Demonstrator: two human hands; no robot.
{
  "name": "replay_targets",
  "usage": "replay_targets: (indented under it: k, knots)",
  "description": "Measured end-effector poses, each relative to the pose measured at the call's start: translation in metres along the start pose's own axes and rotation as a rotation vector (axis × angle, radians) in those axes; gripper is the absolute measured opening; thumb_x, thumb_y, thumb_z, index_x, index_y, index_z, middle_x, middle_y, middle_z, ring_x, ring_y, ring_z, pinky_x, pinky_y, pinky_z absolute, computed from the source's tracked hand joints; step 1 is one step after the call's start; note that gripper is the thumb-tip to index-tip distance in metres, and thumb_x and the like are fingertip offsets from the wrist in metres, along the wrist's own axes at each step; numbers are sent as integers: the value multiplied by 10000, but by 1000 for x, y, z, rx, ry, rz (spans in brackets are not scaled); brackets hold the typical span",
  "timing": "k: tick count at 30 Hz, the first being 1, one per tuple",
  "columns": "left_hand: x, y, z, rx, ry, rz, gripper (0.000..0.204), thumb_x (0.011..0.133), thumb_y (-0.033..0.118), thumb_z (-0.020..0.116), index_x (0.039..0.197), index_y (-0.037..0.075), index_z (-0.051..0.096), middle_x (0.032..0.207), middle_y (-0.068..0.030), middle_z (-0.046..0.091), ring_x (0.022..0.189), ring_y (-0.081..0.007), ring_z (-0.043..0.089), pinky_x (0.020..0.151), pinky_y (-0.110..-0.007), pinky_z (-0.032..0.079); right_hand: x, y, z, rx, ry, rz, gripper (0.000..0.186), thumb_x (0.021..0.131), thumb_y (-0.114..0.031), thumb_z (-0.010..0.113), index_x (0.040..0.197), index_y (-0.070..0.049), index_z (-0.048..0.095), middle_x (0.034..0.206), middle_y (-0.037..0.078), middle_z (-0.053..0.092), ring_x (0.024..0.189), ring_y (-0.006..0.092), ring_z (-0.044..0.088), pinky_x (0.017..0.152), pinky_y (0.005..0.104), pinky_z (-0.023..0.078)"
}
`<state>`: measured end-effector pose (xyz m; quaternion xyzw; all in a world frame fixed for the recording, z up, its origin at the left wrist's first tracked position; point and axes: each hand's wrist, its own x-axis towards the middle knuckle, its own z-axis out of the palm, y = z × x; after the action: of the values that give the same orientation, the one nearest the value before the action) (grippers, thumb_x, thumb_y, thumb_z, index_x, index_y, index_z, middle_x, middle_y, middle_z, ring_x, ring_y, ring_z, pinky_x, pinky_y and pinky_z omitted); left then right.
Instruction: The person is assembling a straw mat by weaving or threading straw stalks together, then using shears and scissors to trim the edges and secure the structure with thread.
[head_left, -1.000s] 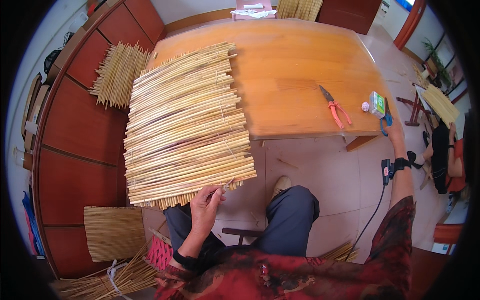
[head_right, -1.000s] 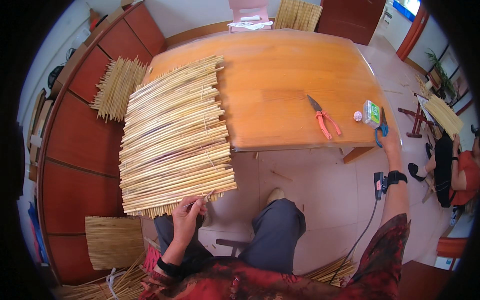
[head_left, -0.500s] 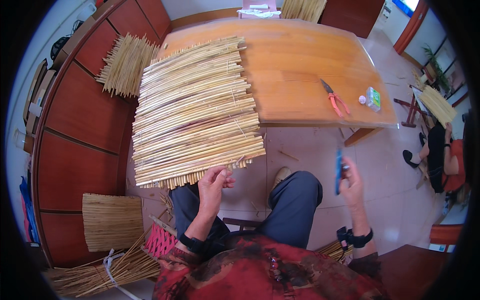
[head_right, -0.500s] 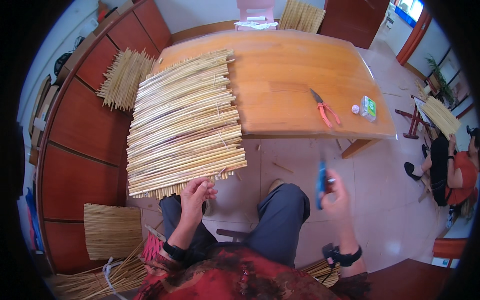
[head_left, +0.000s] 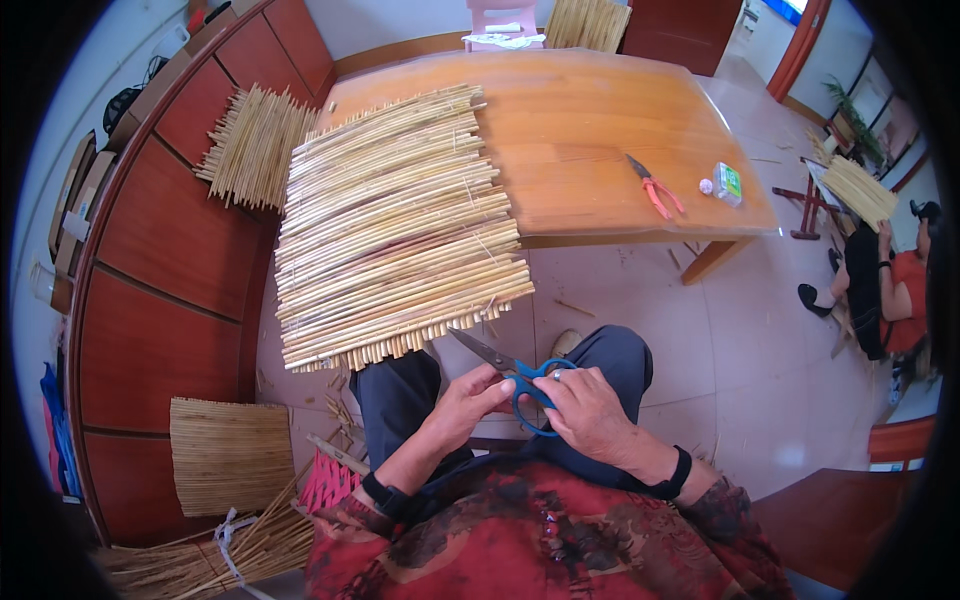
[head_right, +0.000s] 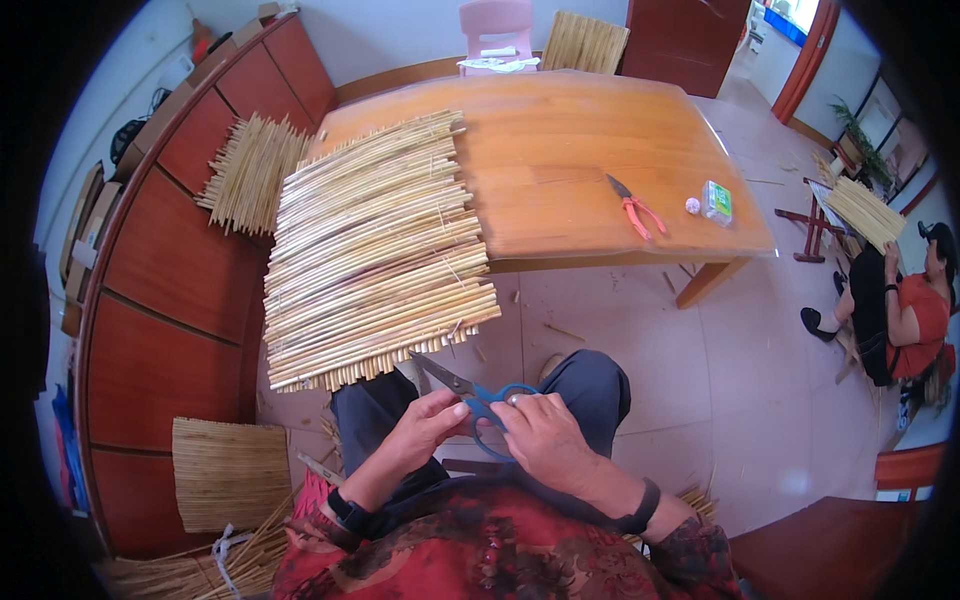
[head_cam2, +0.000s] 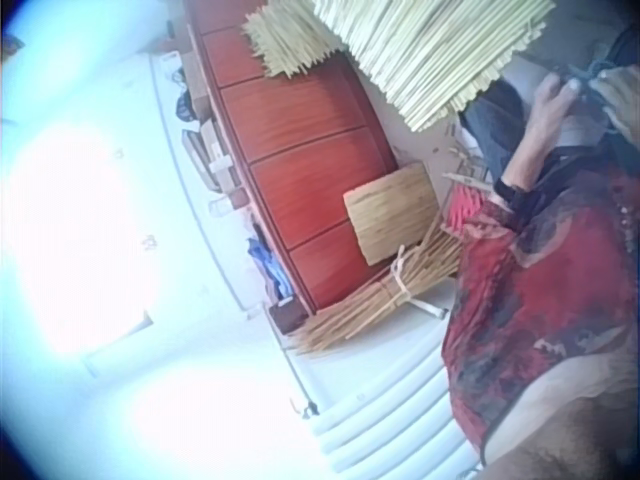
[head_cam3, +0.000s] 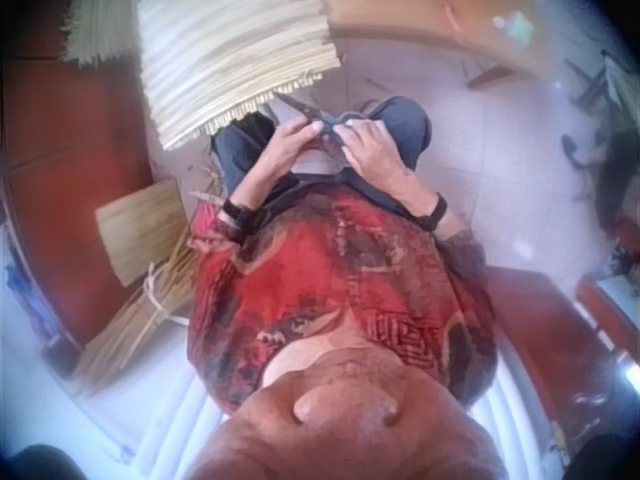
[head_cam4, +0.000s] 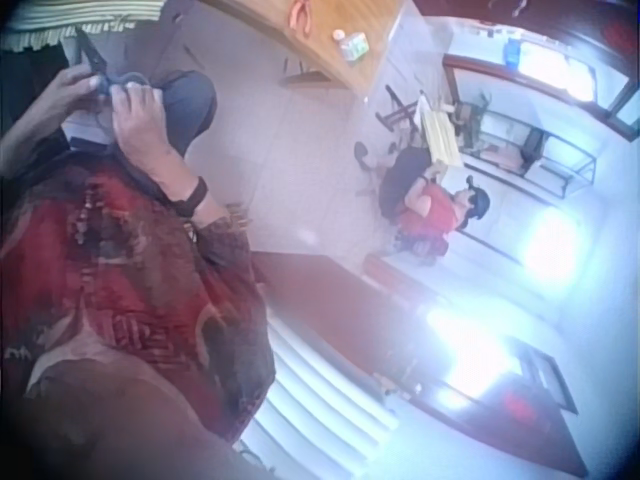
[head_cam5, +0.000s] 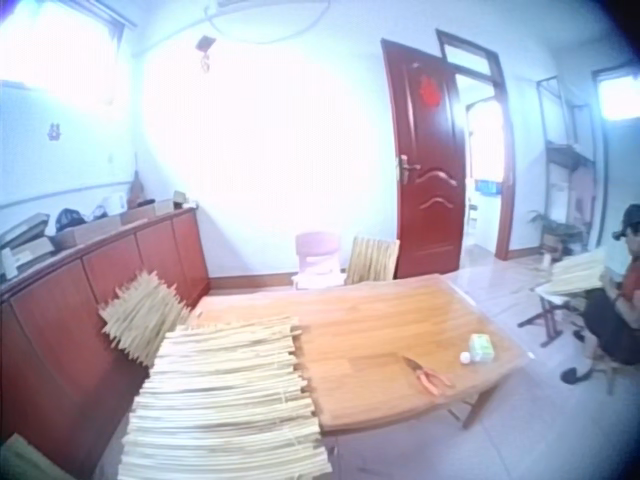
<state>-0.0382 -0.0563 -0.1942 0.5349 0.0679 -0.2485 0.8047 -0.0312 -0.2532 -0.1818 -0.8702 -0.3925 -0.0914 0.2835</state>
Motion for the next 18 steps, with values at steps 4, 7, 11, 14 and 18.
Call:
replay_targets:
  k: [4,7,11,14,18]
  knots:
    - [2,-4,-5,-17,12,-6,242,871,184,524,973,-33,551,844,-77,609,712,-170,608,687,-298,499,0,-9,-3,187,75,75,371,682,-60,644,1029,-22,518,986,132,514,862,283,526,749,358,423]
    - [1,-4,-12,26,-51,15,232,874,200,523,972,-10,542,858,-50,597,731,-128,592,700,-270,489,-3,-1,-9,388,306,271,210,751,0,554,961,-2,547,976,139,545,879,239,557,770,295,447]
    - [6,0,-15,224,-153,84,219,871,196,530,953,-3,570,870,-33,596,788,-96,563,735,-252,456,-15,21,2,1012,155,667,192,860,-101,502,1023,0,517,980,102,564,879,165,567,756,277,455]
    - [10,2,-18,259,-114,126,269,844,218,568,992,-6,590,868,-37,604,813,-106,551,779,-248,420,-14,12,1,1715,-43,847,247,882,-161,495,1056,15,501,1003,99,562,875,150,564,777,270,451]
    - [5,8,-17,169,-261,82,257,834,184,577,1008,-4,590,901,-30,599,872,-109,539,802,-249,415,-17,16,15,1774,-204,797,356,852,-151,542,1143,21,430,1005,113,557,883,188,579,818,312,456]
